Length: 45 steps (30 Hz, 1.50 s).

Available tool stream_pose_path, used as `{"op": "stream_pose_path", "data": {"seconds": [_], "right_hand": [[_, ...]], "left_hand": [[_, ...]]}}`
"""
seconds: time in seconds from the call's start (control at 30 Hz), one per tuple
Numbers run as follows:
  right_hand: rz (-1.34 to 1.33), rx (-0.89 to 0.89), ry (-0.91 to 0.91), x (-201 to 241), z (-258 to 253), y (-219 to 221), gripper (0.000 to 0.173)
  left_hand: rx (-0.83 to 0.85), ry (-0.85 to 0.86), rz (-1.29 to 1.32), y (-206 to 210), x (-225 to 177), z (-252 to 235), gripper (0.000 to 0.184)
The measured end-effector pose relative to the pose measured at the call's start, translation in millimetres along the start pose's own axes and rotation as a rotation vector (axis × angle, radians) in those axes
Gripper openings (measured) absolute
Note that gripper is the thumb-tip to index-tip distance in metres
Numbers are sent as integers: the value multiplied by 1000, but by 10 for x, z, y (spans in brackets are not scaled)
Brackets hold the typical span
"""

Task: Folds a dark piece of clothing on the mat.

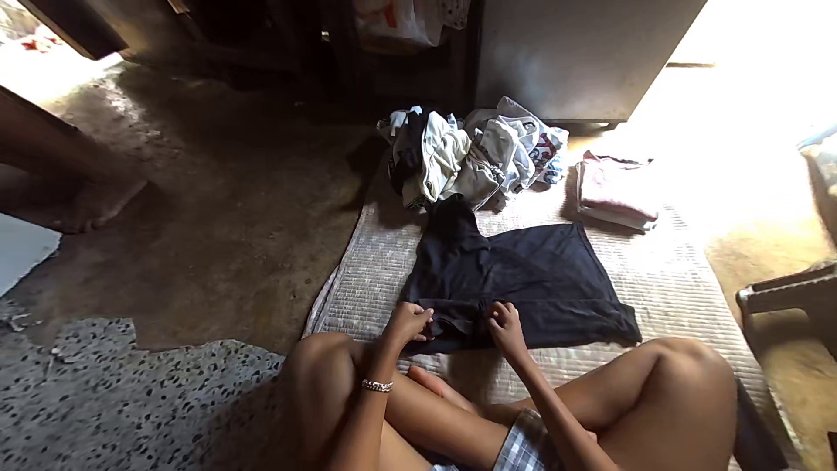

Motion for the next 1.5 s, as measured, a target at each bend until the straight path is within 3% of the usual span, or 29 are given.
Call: {"op": "stream_pose_path", "data": {"seconds": [0.1,0.2,0.27,0.33,0.43,0.53,0.63,0.7,0.83,1.03,1.17,1.27,1.37,1.43,1.5], "right_hand": [[136,38,172,159,-1,172,49],[223,87,128,192,-9,298,57],[115,40,12,192,5,256,48],[-90,34,23,184,12,154,43],[-281,144,125,106,-21,114,55],[-218,239,137,29,-68,139,67],[-179,277,87,91,-59,131,67],[-200,259,46,84,-61,122,68],[-215,274,14,23,-77,112,75],[-266,313,14,-32,-102,99,82],[-264,288,5,-39,-126,70,81],[-55,141,-28,-22,-85,126,74],[126,70,79,28,-37,115,73],[88,20,95,49,-15,-116,67],[73,-105,52,23,-102,-572,49]], "left_hand": [[-53,-15,-145,31,53,-60,21],[-11,-3,-250,46,31,-37,29],[-2,21,-244,26,21,-2,37],[-22,42,-241,-7,18,27,40],[-13,83,-289,-18,2,60,43],[52,166,-333,11,18,4,64],[111,183,-306,17,80,-54,81],[129,196,-230,-12,118,-29,75],[-4,251,-126,-82,106,23,41],[24,358,-364,-34,80,-6,58],[53,246,-479,-13,86,-11,71],[86,136,-543,72,64,-6,84],[110,21,-566,110,49,-22,99],[32,27,-512,29,26,-20,96],[-113,118,-358,-150,-121,-26,84]]}}
Point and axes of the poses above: each hand's wrist, its own z-axis away from the middle knuckle, its own y-axis out of the palm, x = y × z, the point moved 3 cm from there along -z, towards the middle knuckle, and after that the axes turned 15 degrees about x, right-handed, at the moved point
